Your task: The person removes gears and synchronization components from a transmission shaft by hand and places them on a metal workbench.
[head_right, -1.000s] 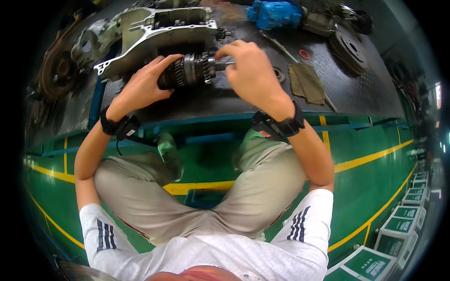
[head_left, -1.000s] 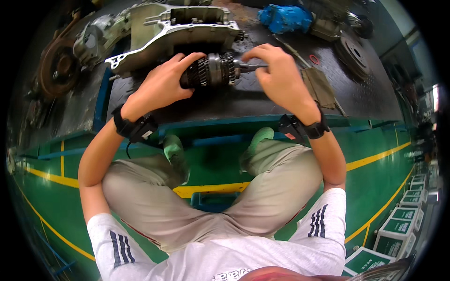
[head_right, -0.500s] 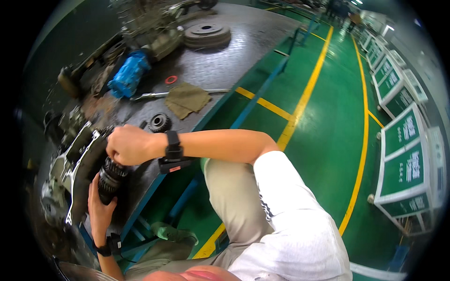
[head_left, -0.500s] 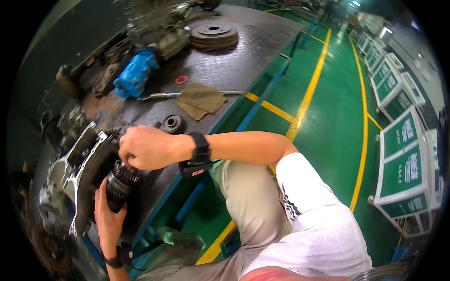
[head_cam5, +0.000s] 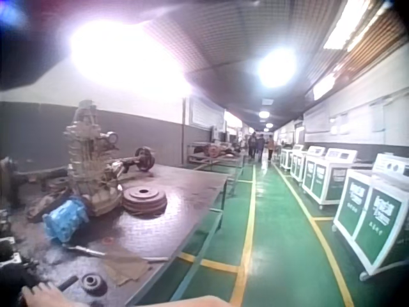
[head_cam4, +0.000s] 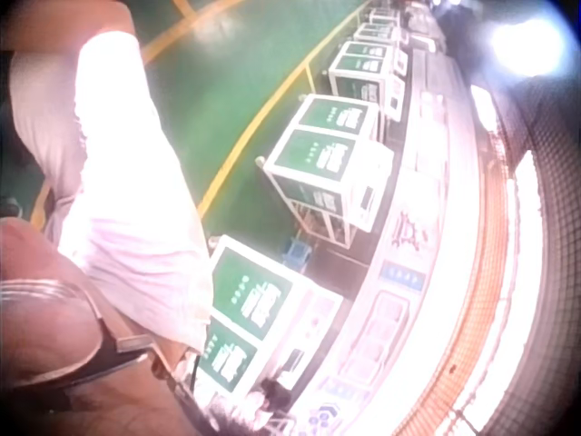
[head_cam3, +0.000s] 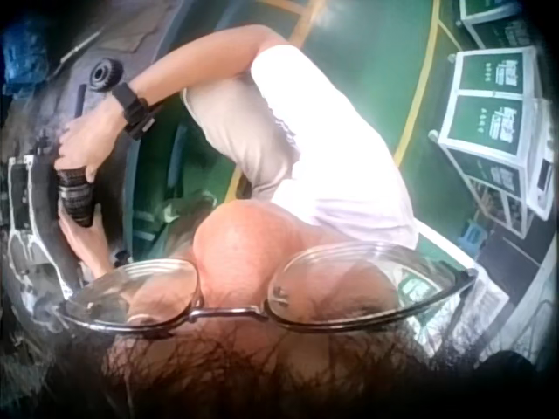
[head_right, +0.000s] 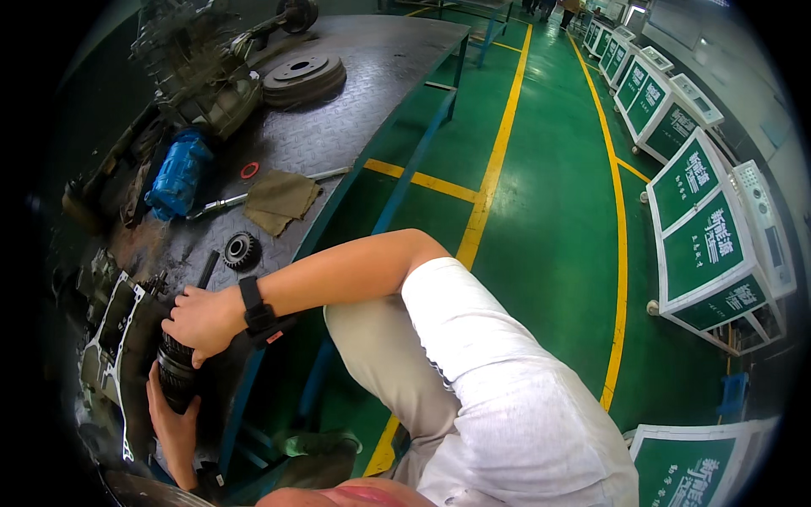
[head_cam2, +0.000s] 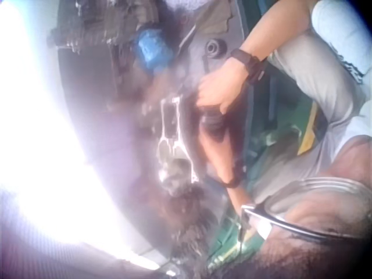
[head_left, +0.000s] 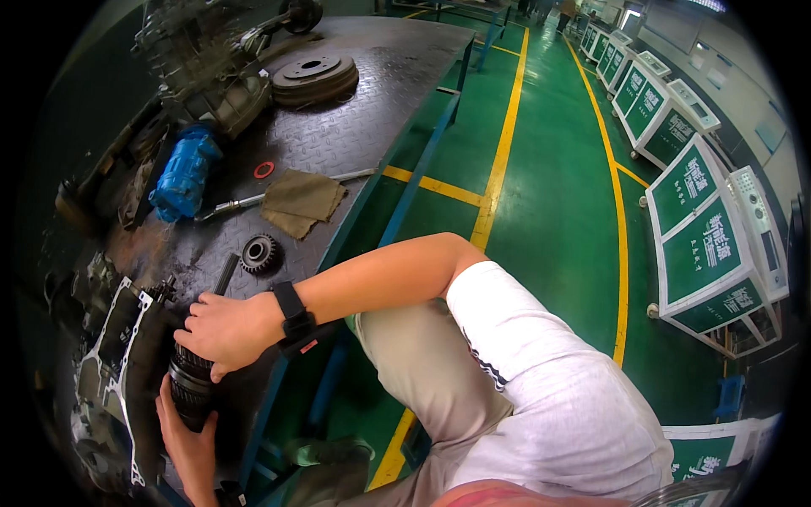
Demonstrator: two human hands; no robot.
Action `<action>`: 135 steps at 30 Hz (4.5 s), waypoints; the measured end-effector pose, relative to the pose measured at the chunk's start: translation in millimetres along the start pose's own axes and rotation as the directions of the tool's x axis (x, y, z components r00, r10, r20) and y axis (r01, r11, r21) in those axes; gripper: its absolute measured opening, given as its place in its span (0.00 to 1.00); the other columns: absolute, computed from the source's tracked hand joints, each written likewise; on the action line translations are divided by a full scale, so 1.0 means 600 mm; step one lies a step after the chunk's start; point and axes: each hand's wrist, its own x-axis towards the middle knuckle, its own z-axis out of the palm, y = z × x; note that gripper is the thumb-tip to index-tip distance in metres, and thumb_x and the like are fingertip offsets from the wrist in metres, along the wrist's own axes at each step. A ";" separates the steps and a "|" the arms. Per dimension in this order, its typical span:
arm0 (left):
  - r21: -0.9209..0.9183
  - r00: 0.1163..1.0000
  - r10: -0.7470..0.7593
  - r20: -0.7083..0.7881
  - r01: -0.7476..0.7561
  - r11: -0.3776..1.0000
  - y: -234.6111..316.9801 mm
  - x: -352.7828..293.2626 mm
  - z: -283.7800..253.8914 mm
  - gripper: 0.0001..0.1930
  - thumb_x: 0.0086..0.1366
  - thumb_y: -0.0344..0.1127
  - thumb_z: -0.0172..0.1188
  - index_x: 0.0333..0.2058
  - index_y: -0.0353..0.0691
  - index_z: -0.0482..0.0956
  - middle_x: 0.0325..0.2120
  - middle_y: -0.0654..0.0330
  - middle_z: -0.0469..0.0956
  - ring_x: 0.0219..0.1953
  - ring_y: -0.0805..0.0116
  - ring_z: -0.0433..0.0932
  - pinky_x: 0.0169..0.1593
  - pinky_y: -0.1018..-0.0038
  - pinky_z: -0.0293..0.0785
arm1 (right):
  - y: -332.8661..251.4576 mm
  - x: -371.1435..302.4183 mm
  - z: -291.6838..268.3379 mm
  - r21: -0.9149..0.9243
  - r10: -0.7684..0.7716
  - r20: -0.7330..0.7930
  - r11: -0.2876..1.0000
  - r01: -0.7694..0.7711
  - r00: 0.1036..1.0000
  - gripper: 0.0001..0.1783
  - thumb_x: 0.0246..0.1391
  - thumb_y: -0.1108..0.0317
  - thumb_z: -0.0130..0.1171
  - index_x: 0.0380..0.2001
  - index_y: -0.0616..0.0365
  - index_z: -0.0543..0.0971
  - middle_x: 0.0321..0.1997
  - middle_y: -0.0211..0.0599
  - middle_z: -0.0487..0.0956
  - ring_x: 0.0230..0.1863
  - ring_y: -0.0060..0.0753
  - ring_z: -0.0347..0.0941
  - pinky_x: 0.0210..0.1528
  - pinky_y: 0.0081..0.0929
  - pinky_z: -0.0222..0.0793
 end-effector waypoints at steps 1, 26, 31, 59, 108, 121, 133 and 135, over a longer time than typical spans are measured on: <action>-0.003 0.999 0.034 0.014 -0.034 0.999 -0.013 0.007 0.001 0.51 0.48 0.17 0.74 0.73 0.43 0.65 0.64 0.44 0.72 0.67 0.36 0.71 0.69 0.55 0.69 | 0.004 0.004 0.004 -0.040 -0.022 -0.031 0.999 0.021 0.999 0.41 0.52 0.42 0.77 0.56 0.64 0.76 0.48 0.46 0.84 0.55 0.51 0.79 0.58 0.44 0.71; 0.023 0.998 0.001 0.069 -0.003 1.000 -0.037 0.002 -0.028 0.42 0.57 0.41 0.81 0.64 0.34 0.68 0.51 0.38 0.82 0.56 0.34 0.81 0.58 0.52 0.76 | -0.020 0.013 0.008 0.022 -0.080 -0.129 0.996 0.084 0.988 0.54 0.45 0.42 0.82 0.75 0.36 0.70 0.63 0.46 0.76 0.57 0.56 0.79 0.58 0.50 0.76; -0.017 0.995 -0.004 0.099 0.006 1.000 -0.040 0.007 -0.032 0.42 0.56 0.39 0.82 0.63 0.31 0.67 0.52 0.36 0.80 0.57 0.32 0.78 0.57 0.51 0.75 | -0.023 0.031 0.027 0.067 -0.044 -0.146 0.996 0.055 0.988 0.52 0.40 0.46 0.85 0.70 0.39 0.75 0.60 0.43 0.78 0.55 0.55 0.80 0.55 0.48 0.77; 0.068 0.996 0.021 0.082 -0.027 0.997 -0.035 0.006 -0.031 0.39 0.58 0.37 0.79 0.64 0.34 0.68 0.53 0.39 0.80 0.59 0.35 0.77 0.61 0.53 0.73 | 0.000 0.033 0.036 0.183 -0.073 -0.173 0.977 0.105 0.982 0.48 0.42 0.53 0.85 0.66 0.52 0.75 0.58 0.43 0.80 0.57 0.56 0.80 0.56 0.49 0.79; -0.137 0.984 0.043 0.173 -0.020 0.990 -0.166 0.007 -0.001 0.48 0.62 0.22 0.68 0.78 0.35 0.55 0.70 0.38 0.68 0.73 0.46 0.67 0.76 0.59 0.57 | 0.013 0.039 0.068 0.083 -0.089 -0.079 0.992 0.095 0.993 0.55 0.45 0.30 0.77 0.69 0.49 0.72 0.64 0.51 0.75 0.63 0.57 0.75 0.63 0.48 0.69; 0.151 0.992 -0.025 0.126 0.006 0.988 -0.362 0.002 -0.015 0.43 0.65 0.35 0.72 0.75 0.29 0.64 0.71 0.38 0.70 0.73 0.43 0.68 0.77 0.57 0.59 | 0.029 0.036 0.058 -0.010 -0.033 0.028 0.999 0.034 0.999 0.72 0.47 0.29 0.75 0.79 0.68 0.55 0.68 0.60 0.76 0.72 0.66 0.68 0.82 0.75 0.33; 0.299 0.989 -0.128 0.070 0.102 0.949 -0.221 -0.011 -0.025 0.42 0.63 0.29 0.73 0.74 0.30 0.65 0.69 0.37 0.71 0.72 0.37 0.69 0.74 0.54 0.64 | 0.029 0.031 0.044 0.002 0.041 0.144 0.999 -0.041 0.989 0.64 0.52 0.37 0.75 0.78 0.68 0.58 0.64 0.57 0.81 0.71 0.68 0.69 0.80 0.82 0.35; 0.291 0.992 -0.108 0.061 0.085 0.953 -0.217 -0.010 -0.026 0.43 0.61 0.28 0.74 0.73 0.30 0.65 0.69 0.36 0.72 0.71 0.37 0.69 0.73 0.54 0.65 | 0.030 0.027 0.046 -0.012 0.041 0.135 0.999 -0.040 0.990 0.64 0.52 0.37 0.75 0.78 0.68 0.59 0.64 0.57 0.80 0.71 0.68 0.69 0.79 0.83 0.35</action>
